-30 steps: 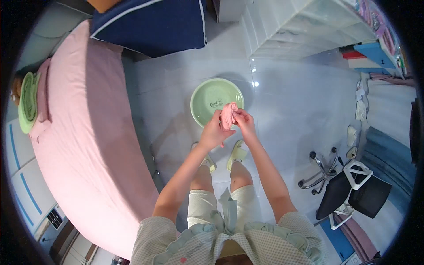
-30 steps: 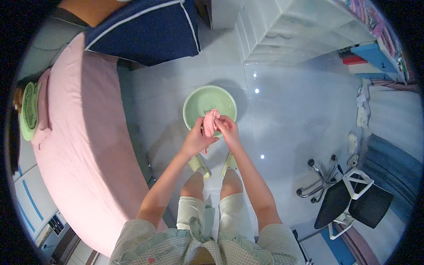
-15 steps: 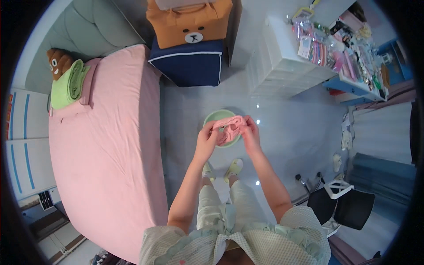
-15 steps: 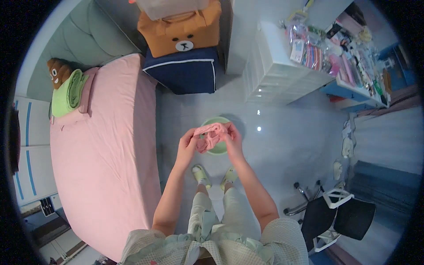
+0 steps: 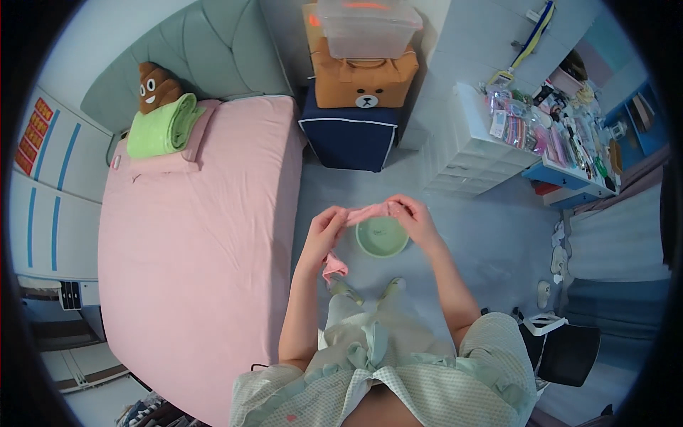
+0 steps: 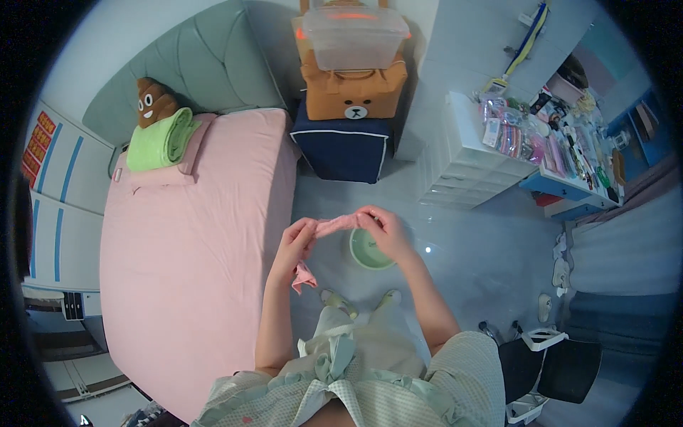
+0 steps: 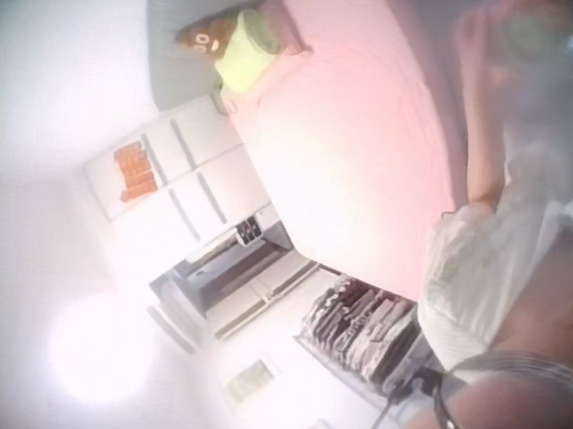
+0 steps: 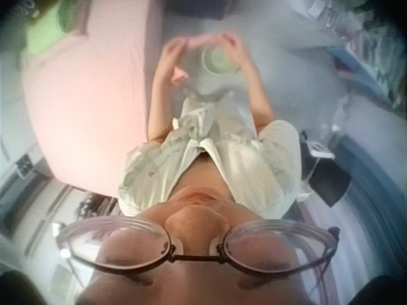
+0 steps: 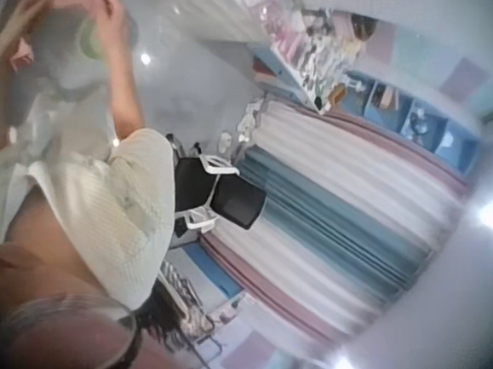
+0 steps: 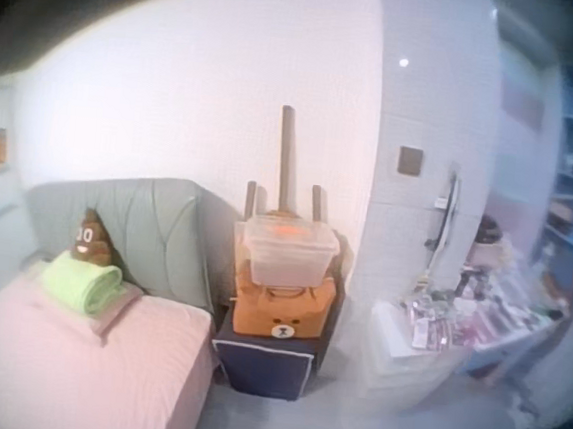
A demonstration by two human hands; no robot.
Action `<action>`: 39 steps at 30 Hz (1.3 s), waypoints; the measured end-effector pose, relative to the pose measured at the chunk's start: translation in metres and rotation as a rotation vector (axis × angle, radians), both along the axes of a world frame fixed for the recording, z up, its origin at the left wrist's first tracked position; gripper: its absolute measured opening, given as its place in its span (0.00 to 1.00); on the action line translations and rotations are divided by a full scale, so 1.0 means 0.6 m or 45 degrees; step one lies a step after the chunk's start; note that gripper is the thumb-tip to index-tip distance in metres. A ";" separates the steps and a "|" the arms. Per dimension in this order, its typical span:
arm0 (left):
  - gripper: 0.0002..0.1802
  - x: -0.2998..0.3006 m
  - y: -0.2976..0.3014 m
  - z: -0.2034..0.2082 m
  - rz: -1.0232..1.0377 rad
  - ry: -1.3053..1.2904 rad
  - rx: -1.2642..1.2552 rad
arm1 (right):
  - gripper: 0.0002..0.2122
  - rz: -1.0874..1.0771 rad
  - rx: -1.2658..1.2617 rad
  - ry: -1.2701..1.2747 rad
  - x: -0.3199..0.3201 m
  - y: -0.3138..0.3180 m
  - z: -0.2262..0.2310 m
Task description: The person uses a lint roller on a bedsheet, then washes a pink cloth in a basin of water and uses it to wipe the headboard of the bed and a plastic storage container.
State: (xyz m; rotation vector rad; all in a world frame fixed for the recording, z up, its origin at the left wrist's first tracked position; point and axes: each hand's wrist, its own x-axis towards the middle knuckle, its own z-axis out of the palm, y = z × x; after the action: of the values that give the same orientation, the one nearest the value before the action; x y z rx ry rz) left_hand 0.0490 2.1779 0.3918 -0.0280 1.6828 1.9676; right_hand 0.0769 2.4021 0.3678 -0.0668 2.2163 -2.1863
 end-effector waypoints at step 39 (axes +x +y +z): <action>0.10 -0.392 -0.121 0.076 0.513 0.515 0.011 | 0.06 -0.079 0.447 0.409 -0.485 -0.195 0.077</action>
State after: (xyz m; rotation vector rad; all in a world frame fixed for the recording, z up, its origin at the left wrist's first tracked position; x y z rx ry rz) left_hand -0.1862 2.1054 0.4372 0.0403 2.0504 2.4024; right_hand -0.2139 2.2851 0.4138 -0.3681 2.7759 -1.8890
